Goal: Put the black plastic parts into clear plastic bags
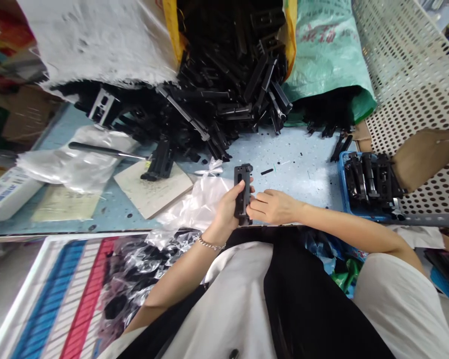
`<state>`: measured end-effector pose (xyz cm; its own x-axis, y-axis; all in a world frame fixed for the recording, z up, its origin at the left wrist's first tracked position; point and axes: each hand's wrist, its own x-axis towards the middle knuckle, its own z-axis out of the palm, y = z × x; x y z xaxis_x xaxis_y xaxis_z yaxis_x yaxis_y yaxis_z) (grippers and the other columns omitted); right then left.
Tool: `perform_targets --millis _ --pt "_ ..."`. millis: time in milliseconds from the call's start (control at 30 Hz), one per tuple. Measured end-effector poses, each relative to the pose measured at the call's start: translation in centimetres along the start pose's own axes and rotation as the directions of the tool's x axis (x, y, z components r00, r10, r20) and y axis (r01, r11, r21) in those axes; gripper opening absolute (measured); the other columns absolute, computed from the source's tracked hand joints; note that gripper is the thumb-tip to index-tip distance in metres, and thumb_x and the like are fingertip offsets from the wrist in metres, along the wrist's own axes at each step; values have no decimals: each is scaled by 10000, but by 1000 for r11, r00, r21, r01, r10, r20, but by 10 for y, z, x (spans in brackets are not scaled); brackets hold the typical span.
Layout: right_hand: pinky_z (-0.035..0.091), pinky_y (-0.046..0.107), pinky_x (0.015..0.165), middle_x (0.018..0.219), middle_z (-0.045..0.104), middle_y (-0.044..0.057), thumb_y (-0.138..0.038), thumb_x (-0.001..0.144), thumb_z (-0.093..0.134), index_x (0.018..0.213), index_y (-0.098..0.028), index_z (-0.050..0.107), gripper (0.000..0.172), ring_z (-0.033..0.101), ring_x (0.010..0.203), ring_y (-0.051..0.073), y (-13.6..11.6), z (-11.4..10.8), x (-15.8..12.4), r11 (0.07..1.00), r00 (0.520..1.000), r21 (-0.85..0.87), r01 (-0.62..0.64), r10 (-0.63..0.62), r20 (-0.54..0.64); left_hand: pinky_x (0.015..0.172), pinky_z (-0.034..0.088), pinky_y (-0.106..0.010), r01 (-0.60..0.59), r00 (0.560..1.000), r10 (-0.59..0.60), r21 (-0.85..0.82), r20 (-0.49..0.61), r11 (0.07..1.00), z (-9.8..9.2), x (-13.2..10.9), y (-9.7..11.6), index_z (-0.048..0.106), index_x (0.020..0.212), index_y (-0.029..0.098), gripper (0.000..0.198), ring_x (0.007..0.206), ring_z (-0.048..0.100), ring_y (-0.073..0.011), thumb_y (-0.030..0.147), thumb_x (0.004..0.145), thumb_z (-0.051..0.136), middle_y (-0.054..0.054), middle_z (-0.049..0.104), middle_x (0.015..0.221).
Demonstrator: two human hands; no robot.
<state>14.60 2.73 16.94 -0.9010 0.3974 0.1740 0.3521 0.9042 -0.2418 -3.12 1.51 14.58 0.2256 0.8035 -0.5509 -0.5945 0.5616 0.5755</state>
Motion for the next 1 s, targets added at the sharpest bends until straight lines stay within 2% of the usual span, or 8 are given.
perform_targets --millis 100,233,333,433,533,700,867,1000 --pt "396 320 632 772 612 49 -456 1048 485 876 -203 641 343 543 747 191 -4 10 1 954 986 247 -169 160 55 442 429 -205 -11 999 13 37 -38 999 3 -1 -9 644 1009 159 554 524 562 -90 542 669 854 22 621 724" --pt "409 281 566 670 567 10 -494 1093 240 835 -188 596 536 507 589 143 -21 41 3 643 831 547 -537 515 210 559 497 -205 -314 936 335 177 -110 933 -6 8 -16 544 1065 206 546 565 570 -80 461 697 856 58 610 752" --pt "445 272 562 659 580 2 -502 1088 231 821 -188 594 549 517 558 133 -5 47 8 501 764 592 -632 531 366 640 536 -225 -417 884 453 237 -120 877 -19 24 -21 499 1119 226 562 673 631 -102 404 709 841 37 653 887" --pt "526 378 802 887 666 69 -476 1051 400 954 -199 636 376 635 835 213 56 24 20 630 699 441 -640 715 -8 648 540 -267 -264 955 292 288 -57 920 -26 39 -37 549 1059 191 387 690 645 -149 467 830 694 10 650 815" --pt "440 506 1080 1309 606 172 -363 1042 401 1308 -193 573 360 548 1285 302 141 -14 36 626 448 293 -723 747 -491 891 566 -401 -286 952 298 541 68 791 -23 49 -65 604 1187 178 406 944 688 -236 426 868 651 -75 700 1002" --pt "454 544 1072 1305 646 235 -292 1005 456 1379 -114 531 421 589 1295 370 222 -58 45 361 255 303 -882 906 -337 1223 336 -558 -495 834 458 784 308 374 -25 64 -89 600 1361 197 451 1415 465 -338 371 948 547 -171 542 1454" --pt "583 376 756 791 739 110 -340 978 497 1008 -163 614 215 739 767 240 177 -47 9 141 130 790 -596 988 -79 1237 324 -547 -540 806 493 747 326 388 -35 74 -62 645 1281 212 392 1407 478 -309 422 962 559 -155 554 1436" --pt "578 343 686 775 733 60 -471 894 619 963 -200 584 282 699 659 190 91 2 -22 -22 243 952 -304 965 100 1142 448 -477 -493 869 418 411 263 767 -5 79 -37 556 1342 260 526 1307 583 -262 516 897 672 -123 585 1417"
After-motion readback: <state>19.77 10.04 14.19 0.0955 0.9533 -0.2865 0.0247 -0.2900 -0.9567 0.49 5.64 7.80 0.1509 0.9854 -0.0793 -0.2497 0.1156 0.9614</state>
